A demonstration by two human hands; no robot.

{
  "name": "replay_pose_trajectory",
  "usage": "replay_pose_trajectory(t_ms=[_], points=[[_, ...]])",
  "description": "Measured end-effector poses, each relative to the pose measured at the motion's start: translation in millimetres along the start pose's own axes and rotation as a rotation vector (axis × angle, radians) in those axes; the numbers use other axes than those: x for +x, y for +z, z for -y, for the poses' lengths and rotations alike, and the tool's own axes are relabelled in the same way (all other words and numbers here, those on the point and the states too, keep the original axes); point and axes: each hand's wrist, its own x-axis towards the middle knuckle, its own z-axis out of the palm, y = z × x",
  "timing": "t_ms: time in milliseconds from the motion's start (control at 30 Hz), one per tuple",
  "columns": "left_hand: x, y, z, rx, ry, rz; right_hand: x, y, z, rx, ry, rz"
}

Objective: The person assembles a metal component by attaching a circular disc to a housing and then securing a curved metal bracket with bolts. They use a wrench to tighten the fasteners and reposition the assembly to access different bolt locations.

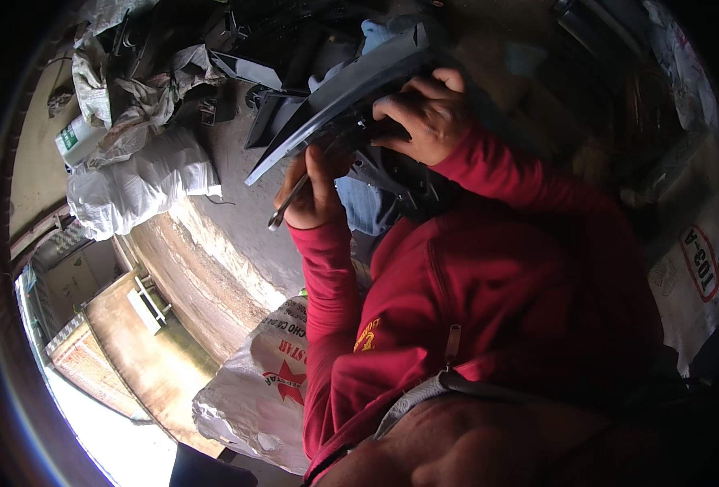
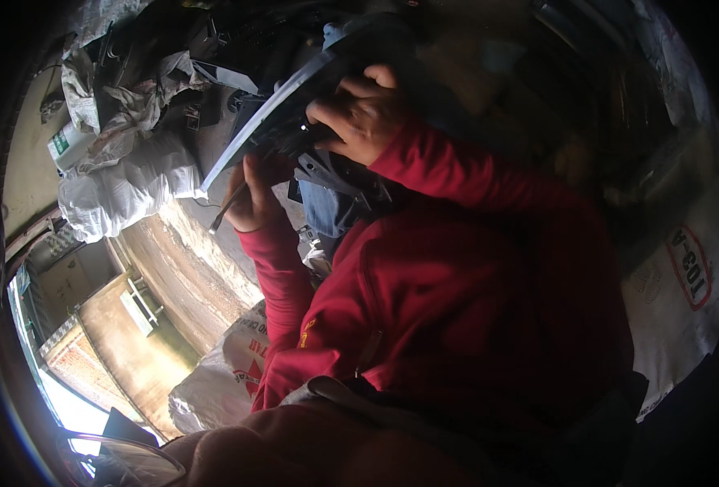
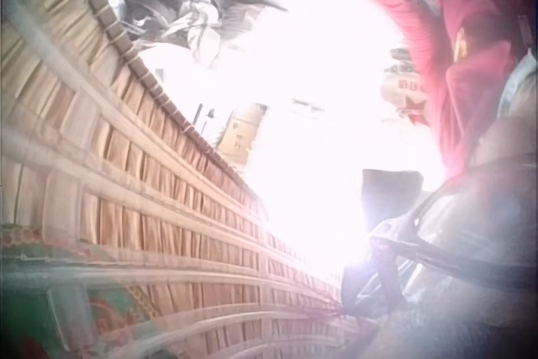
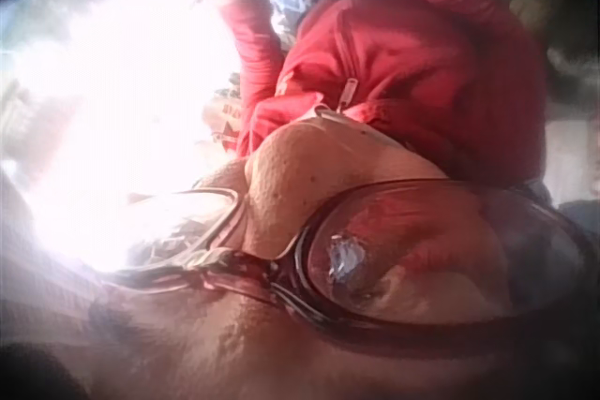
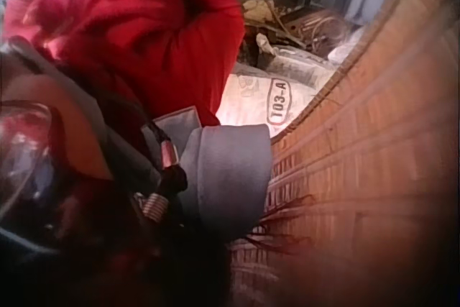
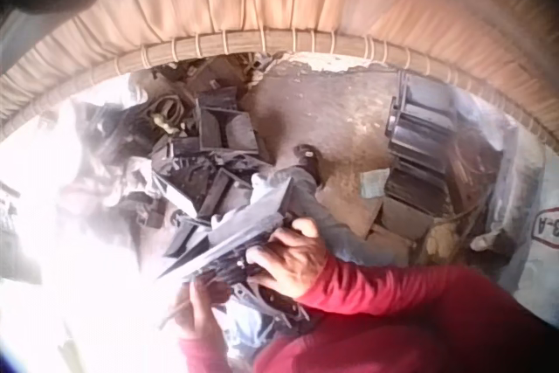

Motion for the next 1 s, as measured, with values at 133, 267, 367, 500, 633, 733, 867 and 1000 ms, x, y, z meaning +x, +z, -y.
replay_pose_trajectory(t_ms=[133,267,367,500,633,733,867,1000], points=[[15.3,12.6,-0.2,0.571,0.278,0.081,-0.3,-2.6,3.9,0.066,0.023,0.056],[26.7,18.9,-2.6,0.709,0.491,0.092,1.6,-5.6,3.8,0.048,0.003,0.079],[38.9,21.1,-2.4,0.634,0.545,0.084,1.9,-4.6,2.9,0.048,0.001,0.074],[36.3,28.3,-3.0,0.806,0.718,0.034,1.9,-5.6,3.0,0.018,-0.008,0.067],[26.0,41.7,-24.1,1.009,0.534,0.128,1.5,-5.7,-0.7,0.002,-0.013,0.054],[32.3,41.6,-16.0,0.999,0.555,0.142,-0.8,-4.1,-3.9,0.012,0.006,0.014],[21.5,-2.6,8.1,-0.138,-0.122,0.196,-0.8,-8.3,-1.3,-0.052,-0.040,-0.002],[4.1,-15.7,9.8,-0.213,-0.167,0.032,0.0,-2.8,-3.6,-0.081,-0.074,-0.054]])
